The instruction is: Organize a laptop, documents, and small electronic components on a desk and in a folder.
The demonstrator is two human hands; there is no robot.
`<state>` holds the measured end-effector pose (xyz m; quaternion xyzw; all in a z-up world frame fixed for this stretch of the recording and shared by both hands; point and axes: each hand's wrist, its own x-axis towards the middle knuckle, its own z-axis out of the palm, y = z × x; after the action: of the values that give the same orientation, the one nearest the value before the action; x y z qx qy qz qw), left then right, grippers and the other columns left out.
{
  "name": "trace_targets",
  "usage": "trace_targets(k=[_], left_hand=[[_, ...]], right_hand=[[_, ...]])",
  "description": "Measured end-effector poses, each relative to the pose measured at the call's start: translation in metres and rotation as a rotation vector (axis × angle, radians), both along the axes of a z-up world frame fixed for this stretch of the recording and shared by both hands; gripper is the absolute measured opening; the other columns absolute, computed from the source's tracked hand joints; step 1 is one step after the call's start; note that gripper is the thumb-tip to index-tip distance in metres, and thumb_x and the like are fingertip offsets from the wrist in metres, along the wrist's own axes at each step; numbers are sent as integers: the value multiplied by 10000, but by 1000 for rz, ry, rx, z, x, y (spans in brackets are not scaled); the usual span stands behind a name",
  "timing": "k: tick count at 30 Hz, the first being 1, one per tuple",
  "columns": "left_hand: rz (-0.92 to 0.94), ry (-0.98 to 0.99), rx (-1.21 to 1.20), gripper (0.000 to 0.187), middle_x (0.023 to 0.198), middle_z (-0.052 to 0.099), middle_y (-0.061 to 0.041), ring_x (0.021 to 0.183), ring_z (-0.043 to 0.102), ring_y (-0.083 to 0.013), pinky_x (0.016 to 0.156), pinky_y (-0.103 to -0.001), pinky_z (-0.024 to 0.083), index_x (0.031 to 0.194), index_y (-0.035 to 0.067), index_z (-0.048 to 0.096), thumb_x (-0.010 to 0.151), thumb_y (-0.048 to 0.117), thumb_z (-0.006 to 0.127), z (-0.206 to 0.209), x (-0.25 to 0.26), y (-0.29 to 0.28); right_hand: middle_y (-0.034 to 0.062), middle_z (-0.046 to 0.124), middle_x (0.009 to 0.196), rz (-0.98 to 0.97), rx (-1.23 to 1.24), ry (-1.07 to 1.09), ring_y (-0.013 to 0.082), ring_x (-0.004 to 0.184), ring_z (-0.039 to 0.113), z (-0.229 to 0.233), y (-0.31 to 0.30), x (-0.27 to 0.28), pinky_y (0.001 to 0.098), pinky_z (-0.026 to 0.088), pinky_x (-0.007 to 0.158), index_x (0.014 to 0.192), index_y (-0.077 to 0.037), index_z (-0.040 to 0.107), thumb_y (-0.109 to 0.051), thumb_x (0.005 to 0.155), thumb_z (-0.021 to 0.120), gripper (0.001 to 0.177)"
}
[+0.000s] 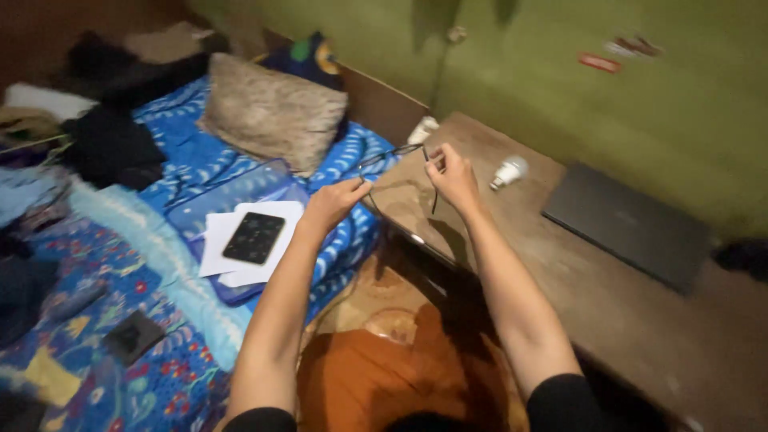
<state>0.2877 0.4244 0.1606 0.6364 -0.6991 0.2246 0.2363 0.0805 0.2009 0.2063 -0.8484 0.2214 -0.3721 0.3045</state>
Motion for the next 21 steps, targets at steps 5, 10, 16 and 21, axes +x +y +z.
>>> trace_targets(k=[5,10,16,21], left_hand=[[-135,16,-42,404,1096,698,-105,861,712,-334,649,-423,571,1263,144,663,877,56,586,-3,-68,-70],[-262,57,-70,340,1075,701,-128,870,706,-353,685,-445,570,1241,130,664,910,77,610,-9,-131,-129],[-225,88,-53,393,948,696,-135,858,695,-348,689,-459,549,1243,161,703,889,18,610,-1,-196,-176],[-274,97,-133,139,830,665,-127,843,665,-341,721,-475,520,1019,126,739,904,116,663,8,-238,-207]], right_hand=[[137,738,825,-52,-18,14,223,738,721,-6,-37,-98,379,576,714,1086,-62,697,-141,899,673,205],[119,793,944,-75,16,72,216,754,728,-11,-62,-189,365,583,733,1120,-117,793,-96,894,624,283],[152,780,979,38,-60,224,241,891,768,6,-61,-265,367,589,833,1147,-60,747,-84,775,690,377],[97,771,1078,21,-237,329,289,951,763,-16,-72,-293,393,589,826,1153,-139,785,-213,814,791,347]])
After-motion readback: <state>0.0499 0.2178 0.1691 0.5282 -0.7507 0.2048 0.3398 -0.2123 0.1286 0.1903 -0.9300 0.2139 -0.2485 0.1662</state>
